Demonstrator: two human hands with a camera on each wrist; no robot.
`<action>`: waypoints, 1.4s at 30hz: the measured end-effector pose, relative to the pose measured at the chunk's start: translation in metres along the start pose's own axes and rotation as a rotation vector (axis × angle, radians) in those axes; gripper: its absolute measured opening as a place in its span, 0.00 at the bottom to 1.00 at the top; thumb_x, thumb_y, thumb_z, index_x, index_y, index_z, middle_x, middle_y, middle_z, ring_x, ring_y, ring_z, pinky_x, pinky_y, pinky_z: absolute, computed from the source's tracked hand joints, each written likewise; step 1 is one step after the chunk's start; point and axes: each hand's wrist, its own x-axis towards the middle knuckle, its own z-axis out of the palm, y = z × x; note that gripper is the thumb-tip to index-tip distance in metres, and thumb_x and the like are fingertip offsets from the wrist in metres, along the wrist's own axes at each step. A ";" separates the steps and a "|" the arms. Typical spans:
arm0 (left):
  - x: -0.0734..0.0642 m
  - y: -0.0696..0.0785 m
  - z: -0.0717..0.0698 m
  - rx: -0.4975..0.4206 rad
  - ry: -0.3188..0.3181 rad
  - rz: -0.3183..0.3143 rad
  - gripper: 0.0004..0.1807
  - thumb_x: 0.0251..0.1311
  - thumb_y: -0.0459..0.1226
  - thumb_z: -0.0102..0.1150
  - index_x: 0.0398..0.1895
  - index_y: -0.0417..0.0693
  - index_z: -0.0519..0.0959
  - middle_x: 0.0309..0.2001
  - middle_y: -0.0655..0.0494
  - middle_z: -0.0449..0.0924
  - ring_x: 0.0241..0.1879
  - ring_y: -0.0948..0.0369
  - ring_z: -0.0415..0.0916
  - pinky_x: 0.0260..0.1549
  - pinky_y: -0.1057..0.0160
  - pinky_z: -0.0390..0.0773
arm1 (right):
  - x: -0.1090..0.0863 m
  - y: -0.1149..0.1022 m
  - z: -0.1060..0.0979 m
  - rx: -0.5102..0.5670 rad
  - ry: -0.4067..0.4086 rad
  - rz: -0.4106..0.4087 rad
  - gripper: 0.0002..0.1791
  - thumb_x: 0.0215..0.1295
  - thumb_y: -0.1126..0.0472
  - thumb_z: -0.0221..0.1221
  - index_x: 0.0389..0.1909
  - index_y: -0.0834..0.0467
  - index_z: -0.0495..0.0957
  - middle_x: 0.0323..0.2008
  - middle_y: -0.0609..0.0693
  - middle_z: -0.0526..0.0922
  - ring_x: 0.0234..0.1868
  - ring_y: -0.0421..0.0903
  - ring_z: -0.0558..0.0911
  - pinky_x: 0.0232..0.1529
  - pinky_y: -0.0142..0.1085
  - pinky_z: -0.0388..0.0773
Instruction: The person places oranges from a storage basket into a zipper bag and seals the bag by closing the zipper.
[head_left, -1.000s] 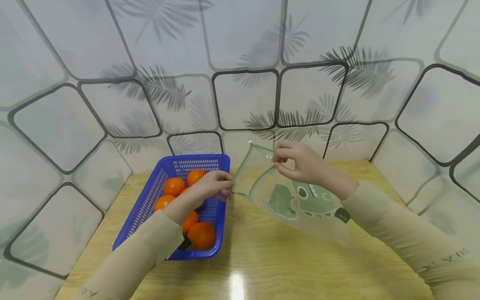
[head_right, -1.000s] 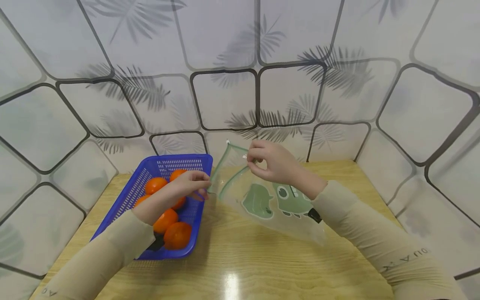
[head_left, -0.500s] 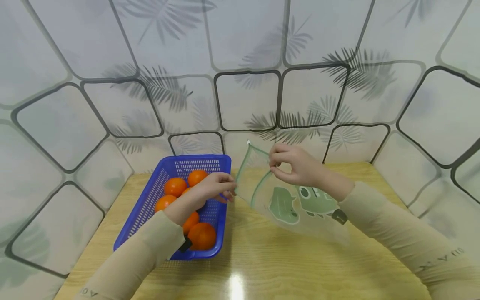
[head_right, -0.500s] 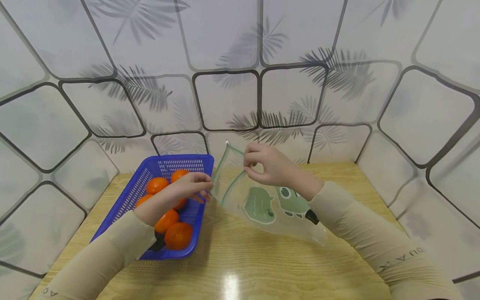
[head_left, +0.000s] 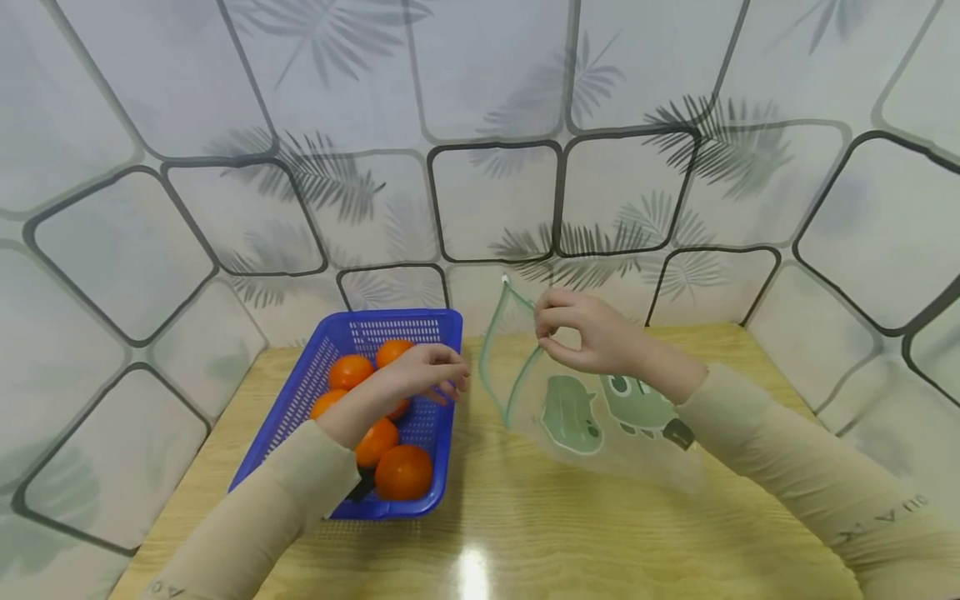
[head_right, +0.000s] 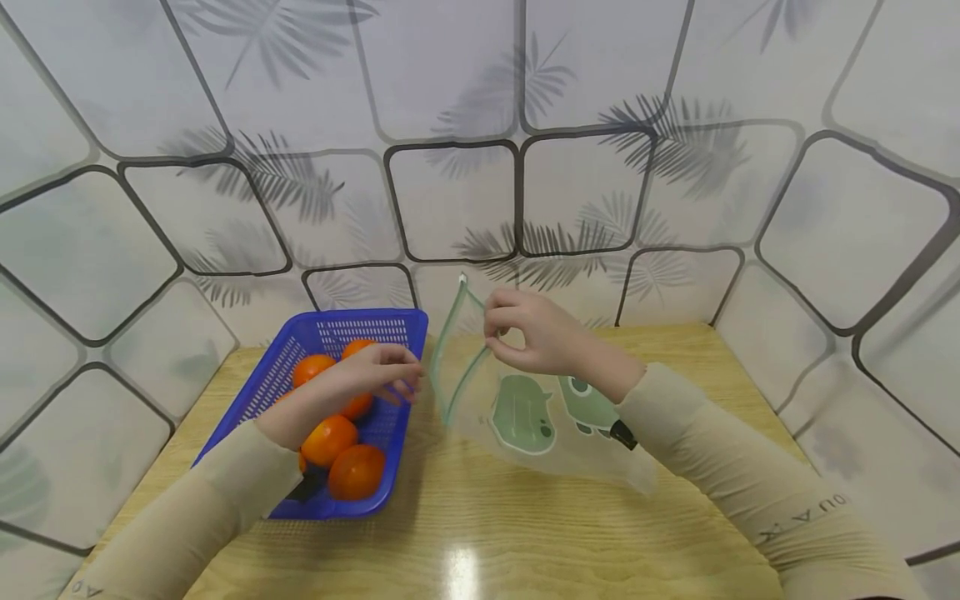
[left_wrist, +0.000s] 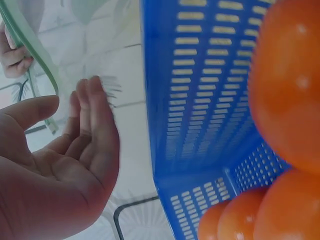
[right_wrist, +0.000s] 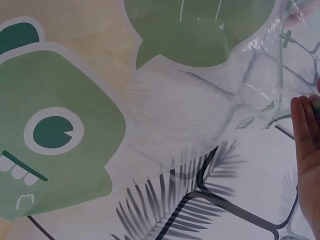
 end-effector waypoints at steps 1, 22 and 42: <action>0.000 -0.001 -0.002 0.027 0.005 0.004 0.16 0.79 0.40 0.55 0.54 0.34 0.80 0.48 0.40 0.87 0.44 0.54 0.88 0.51 0.53 0.89 | 0.000 0.000 0.000 0.001 0.001 -0.002 0.08 0.64 0.70 0.64 0.30 0.54 0.80 0.38 0.48 0.80 0.38 0.41 0.79 0.39 0.38 0.82; -0.001 -0.023 -0.025 0.743 0.207 0.090 0.06 0.66 0.36 0.67 0.42 0.43 0.84 0.40 0.49 0.88 0.41 0.53 0.83 0.49 0.49 0.85 | 0.001 -0.001 0.004 0.001 -0.010 0.001 0.08 0.64 0.69 0.64 0.30 0.53 0.79 0.37 0.48 0.80 0.37 0.41 0.79 0.40 0.38 0.81; -0.005 -0.038 -0.021 1.061 0.207 -0.077 0.25 0.61 0.42 0.74 0.59 0.42 0.83 0.61 0.36 0.78 0.63 0.36 0.74 0.66 0.33 0.73 | -0.002 -0.002 0.005 0.002 -0.028 -0.004 0.07 0.64 0.68 0.64 0.30 0.53 0.80 0.37 0.47 0.80 0.36 0.41 0.80 0.40 0.38 0.82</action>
